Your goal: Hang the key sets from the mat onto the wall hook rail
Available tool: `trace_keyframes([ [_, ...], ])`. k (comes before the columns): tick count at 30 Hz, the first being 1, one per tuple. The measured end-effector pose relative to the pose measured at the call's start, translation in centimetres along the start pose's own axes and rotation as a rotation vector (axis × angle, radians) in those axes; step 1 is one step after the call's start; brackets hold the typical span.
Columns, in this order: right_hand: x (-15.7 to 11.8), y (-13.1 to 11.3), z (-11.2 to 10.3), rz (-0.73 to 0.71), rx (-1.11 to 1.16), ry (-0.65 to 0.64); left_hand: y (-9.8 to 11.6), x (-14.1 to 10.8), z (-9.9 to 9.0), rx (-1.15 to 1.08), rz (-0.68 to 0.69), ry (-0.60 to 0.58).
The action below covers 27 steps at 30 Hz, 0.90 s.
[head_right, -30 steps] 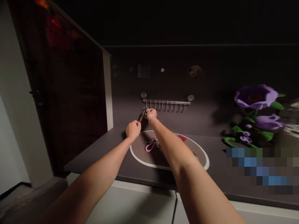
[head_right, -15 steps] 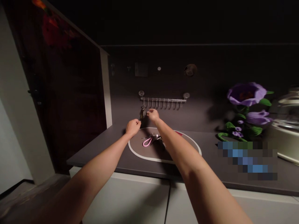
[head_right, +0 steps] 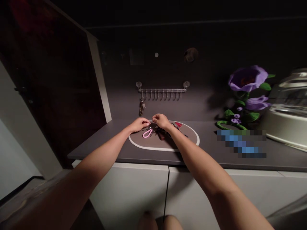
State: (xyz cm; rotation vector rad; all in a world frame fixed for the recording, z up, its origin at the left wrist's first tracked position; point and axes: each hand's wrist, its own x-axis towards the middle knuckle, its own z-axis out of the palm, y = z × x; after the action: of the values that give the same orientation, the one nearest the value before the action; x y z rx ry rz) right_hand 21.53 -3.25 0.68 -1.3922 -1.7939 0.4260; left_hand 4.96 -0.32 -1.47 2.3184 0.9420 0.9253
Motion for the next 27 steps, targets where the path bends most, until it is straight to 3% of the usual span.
trace_keyframes([
  [4, -0.9, 0.5, 0.0, -0.094, -0.321, -0.044, -0.4, 0.1, 0.1, 0.090, 0.055, -0.088],
  [9, -0.9, 0.7, 0.3, -0.152, -0.477, -0.105, -1.0, 0.3, 0.4, 0.112, 0.084, -0.113],
  [19, -0.5, 1.1, 0.8, -0.168, -0.479, -0.133, -0.8, 0.4, 0.4, 0.036, -0.004, -0.022],
  [27, -0.7, 0.7, 0.9, -0.166, -0.399, -0.104, -0.5, 0.4, 0.5, -0.219, -0.097, 0.112],
])
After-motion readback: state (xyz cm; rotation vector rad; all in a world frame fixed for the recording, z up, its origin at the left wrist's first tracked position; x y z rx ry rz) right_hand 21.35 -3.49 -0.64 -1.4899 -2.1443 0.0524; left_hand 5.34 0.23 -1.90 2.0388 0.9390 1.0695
